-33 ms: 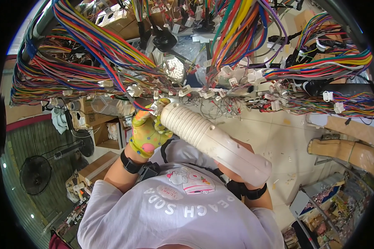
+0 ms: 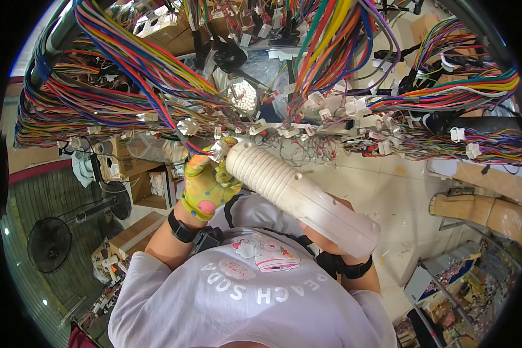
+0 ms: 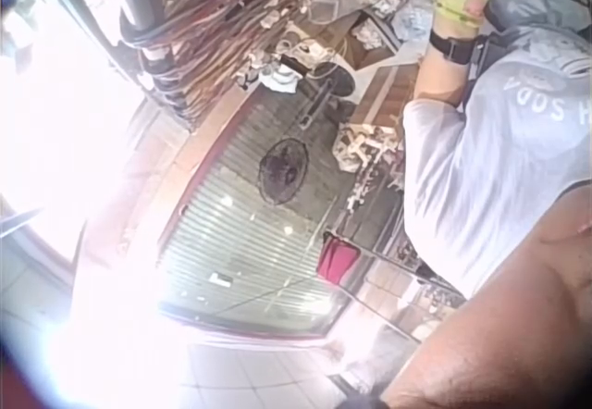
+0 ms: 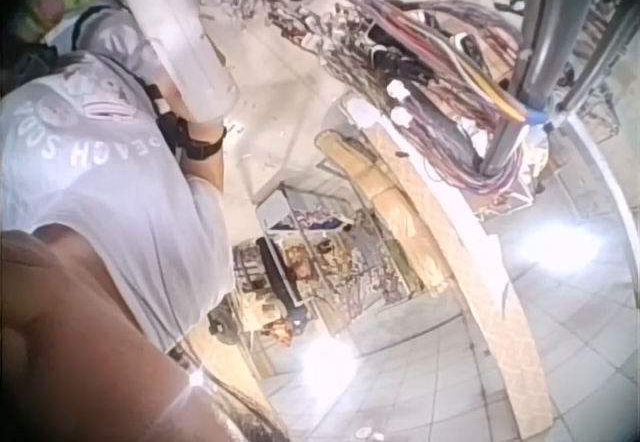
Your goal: The person applies adhesive to a connector on a wire harness using a glue gun, then presses the connector by hand. They repeat this process on a second connector before moving to a different section of the harness.
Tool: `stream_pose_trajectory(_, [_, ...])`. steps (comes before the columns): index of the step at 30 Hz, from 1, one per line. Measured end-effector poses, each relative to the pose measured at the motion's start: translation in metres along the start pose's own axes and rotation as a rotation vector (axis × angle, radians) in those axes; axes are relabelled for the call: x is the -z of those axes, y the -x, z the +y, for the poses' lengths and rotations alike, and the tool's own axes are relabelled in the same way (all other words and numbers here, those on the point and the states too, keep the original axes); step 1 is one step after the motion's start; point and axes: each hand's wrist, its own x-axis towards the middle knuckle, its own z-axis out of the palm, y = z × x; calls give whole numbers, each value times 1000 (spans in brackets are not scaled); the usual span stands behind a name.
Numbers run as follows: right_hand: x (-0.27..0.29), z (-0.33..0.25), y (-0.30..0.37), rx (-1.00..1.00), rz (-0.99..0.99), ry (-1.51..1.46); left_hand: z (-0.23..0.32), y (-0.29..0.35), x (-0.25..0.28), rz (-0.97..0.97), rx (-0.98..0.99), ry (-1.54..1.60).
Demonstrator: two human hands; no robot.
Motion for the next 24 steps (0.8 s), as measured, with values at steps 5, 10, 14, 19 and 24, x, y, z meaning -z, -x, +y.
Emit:
stream_pose_trajectory(5, [-1, -5, -1, 27, 17, -69, 0, -1, 8, -5, -4, -24])
stream_pose_trajectory(10, [1, 0, 4, 84, 17, 82, 0, -1, 13, -53, -5, -17])
stream_pose_trajectory(14, [-1, 2, 10, -14, 39, 7, 1, -2, 16, -81, 24, 2])
stream_pose_trajectory(19, [2, 18, 22, 88, 29, 244, 2, -4, 15, -243, 71, 121])
stream_pose_trajectory(24, [-2, 3, 14, 23, 71, -1, 1, -10, 16, -322, 40, 122])
